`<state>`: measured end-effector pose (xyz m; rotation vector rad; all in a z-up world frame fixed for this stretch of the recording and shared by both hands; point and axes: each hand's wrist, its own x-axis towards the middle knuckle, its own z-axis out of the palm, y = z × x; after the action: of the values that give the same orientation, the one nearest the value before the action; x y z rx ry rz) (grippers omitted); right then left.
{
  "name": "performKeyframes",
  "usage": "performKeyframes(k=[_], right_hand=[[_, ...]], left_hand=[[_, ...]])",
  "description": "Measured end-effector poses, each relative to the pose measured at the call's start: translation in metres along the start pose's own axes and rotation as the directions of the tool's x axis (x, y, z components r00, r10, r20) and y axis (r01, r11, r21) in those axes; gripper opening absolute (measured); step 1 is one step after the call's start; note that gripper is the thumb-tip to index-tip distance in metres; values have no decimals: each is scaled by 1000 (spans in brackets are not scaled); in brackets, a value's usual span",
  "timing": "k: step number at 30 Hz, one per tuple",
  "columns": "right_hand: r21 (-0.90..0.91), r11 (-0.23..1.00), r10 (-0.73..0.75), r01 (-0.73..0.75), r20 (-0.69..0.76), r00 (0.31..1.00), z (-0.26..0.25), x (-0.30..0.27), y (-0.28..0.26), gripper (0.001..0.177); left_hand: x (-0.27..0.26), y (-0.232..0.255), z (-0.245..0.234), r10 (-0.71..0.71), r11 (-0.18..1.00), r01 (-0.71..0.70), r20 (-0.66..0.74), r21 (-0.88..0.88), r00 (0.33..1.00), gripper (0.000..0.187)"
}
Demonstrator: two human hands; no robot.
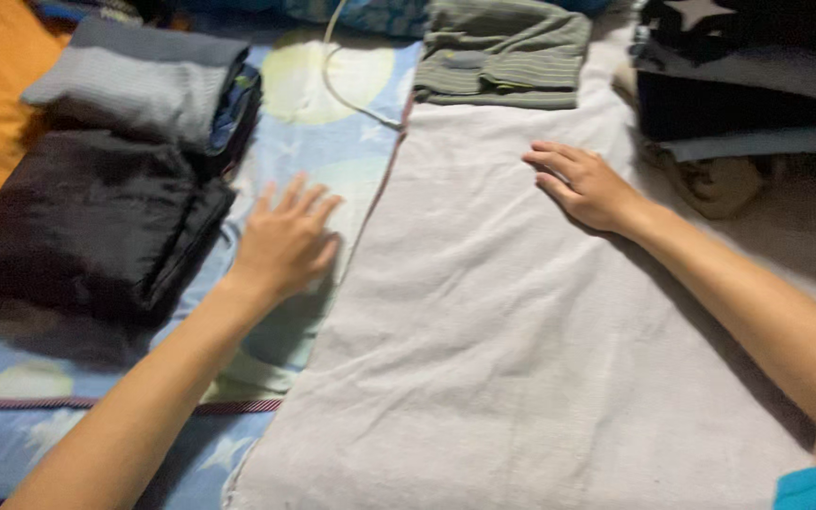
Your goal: The person picks up a shirt, spreads it out on the bed, aligns the sleeves, and folds it into a compact rectangle before placing it onto a stack.
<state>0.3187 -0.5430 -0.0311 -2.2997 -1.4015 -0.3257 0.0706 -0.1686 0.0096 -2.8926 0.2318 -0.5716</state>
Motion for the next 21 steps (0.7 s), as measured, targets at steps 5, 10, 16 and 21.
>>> performKeyframes(k=[5, 10, 16, 21], right_hand=[[126, 959, 266, -255, -79, 961, 23, 21, 33, 45], [112, 949, 312, -294, -208, 927, 28, 57, 59, 64], [-52, 866, 478, -497, -207, 854, 40, 83, 72, 44], [-55, 847, 493, -529, -288, 821, 42, 79, 73, 16]], left_hand=[[100, 62, 31, 222, 957, -240, -122, -163, 967, 34], [164, 106, 83, 135, 974, -160, -152, -161, 979, 34], [157, 114, 120, -39, 872, -84, -240, -481, 970, 44], [156, 116, 121, -66, 872, -34, -186, -488, 980, 43]])
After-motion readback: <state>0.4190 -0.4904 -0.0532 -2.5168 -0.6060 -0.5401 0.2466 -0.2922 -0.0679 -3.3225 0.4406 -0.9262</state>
